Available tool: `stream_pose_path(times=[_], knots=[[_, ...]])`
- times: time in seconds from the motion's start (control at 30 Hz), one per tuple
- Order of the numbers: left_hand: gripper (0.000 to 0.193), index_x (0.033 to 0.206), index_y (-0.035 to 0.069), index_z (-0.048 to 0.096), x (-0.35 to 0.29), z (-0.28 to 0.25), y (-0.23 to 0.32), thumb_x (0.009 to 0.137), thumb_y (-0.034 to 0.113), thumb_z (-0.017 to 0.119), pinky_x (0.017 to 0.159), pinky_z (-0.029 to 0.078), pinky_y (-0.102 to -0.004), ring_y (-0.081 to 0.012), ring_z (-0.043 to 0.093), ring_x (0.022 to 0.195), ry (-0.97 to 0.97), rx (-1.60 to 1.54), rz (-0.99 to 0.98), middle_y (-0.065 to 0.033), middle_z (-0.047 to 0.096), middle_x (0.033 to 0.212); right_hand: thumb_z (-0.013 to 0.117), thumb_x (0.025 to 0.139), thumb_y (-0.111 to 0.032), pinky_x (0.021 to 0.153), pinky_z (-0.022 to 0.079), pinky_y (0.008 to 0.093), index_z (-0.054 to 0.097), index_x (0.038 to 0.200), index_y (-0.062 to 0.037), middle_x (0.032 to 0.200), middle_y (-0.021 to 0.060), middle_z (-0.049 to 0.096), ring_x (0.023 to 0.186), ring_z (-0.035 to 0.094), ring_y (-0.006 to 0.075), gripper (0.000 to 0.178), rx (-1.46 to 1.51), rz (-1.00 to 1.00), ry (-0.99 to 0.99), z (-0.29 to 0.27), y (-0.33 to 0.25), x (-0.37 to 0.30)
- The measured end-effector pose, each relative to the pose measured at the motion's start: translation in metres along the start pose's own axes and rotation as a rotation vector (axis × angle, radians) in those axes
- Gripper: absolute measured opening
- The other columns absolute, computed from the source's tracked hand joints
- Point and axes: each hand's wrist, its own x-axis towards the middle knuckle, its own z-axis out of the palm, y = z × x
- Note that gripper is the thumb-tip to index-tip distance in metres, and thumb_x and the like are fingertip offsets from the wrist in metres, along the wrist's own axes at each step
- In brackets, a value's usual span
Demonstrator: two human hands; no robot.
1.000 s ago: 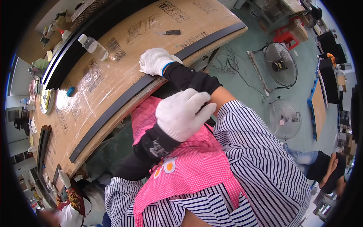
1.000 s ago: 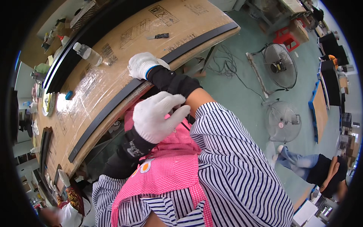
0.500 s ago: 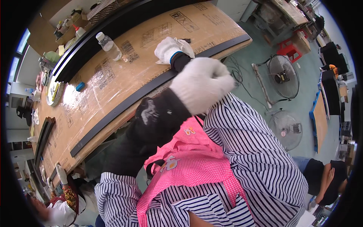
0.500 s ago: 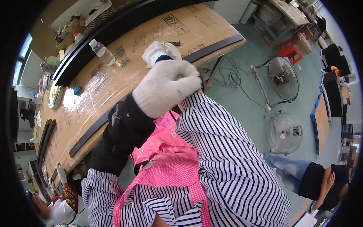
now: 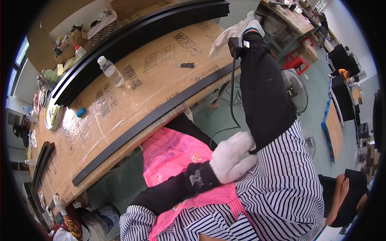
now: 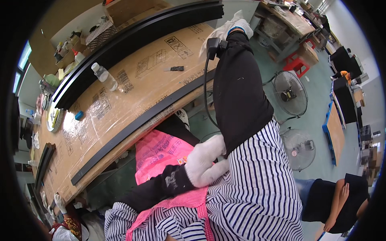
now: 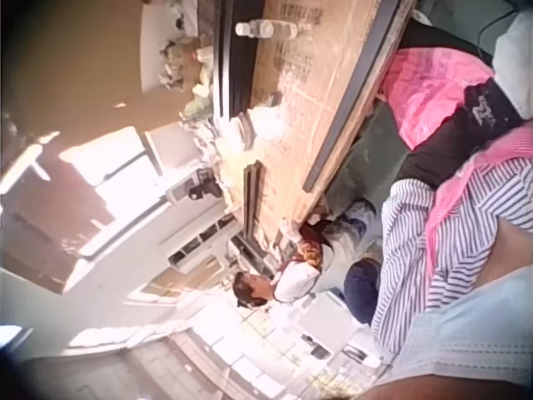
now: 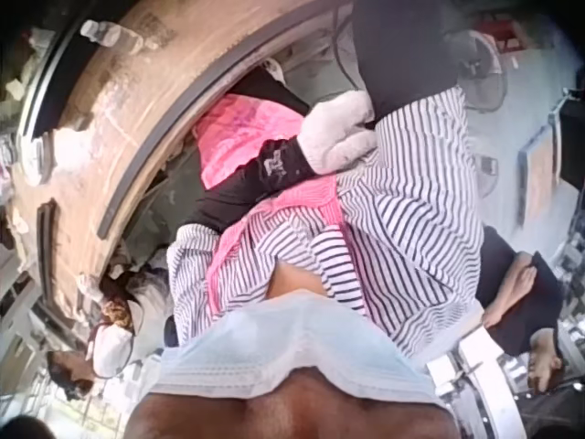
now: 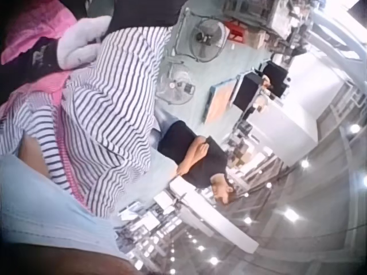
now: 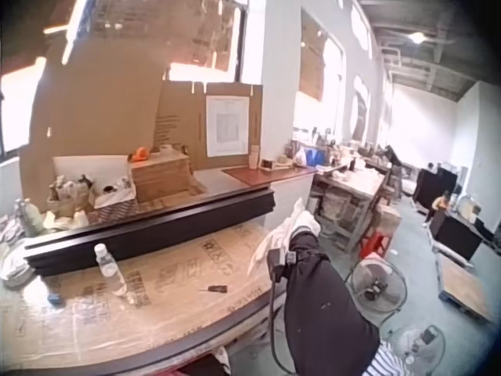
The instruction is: The recorder is wiping down black structural furniture components with a cloth before or after assembly.
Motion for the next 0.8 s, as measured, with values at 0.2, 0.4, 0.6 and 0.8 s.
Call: stream_pose_path(times=[0.2,0.4,0.6,0.8], knots=[[0.022,0.097,-0.003,0.056,0.002,-0.009,0.052,0.096,0.018,0.063,0.072,0.050,-0.0455,-0.0423,0.059,0.082,-0.534,-0.440,0.162,-0.0206,0.054,0.084,0.059,0.095,-0.061,0.094,0.058,0.0482,0.074,0.124,-0.0053,0.126,0.0183,0.075,0.113,0.074,0.0355,0.065,-0.135,-0.049,0.476,-0.049,0.134,0.003],[0.023,0.114,0.013,0.071,0.106,0.020,0.123,0.099,0.028,0.063,0.090,0.055,-0.0428,-0.0278,0.068,0.102,-0.853,0.384,0.225,-0.0101,0.071,0.107,0.057,0.099,-0.033,0.097,0.059,0.0463,0.080,0.117,-0.0121,0.124,0.0140,0.077,0.118,0.073,0.0327,0.036,-0.413,-0.334,0.228,0.029,0.045,-0.139],[0.018,0.095,0.014,0.072,0.044,0.009,0.095,0.098,0.029,0.063,0.072,0.055,-0.0371,-0.0272,0.068,0.088,-0.890,0.302,0.402,-0.0069,0.071,0.095,0.066,0.091,-0.034,0.099,0.058,0.0444,0.079,0.119,-0.0130,0.130,0.0113,0.074,0.119,0.072,0.0339,0.038,-0.490,-0.292,0.182,0.015,0.080,-0.088],[0.006,0.096,0.004,0.066,0.014,0.029,-0.016,0.090,0.007,0.067,0.087,0.053,-0.0427,-0.0344,0.063,0.095,-0.217,-0.377,0.404,-0.0098,0.068,0.095,0.060,0.103,-0.048,0.097,0.052,0.0481,0.075,0.122,-0.0148,0.129,0.0145,0.072,0.122,0.063,0.0287,0.041,-0.877,-0.790,-0.251,-0.058,0.066,-0.088]])
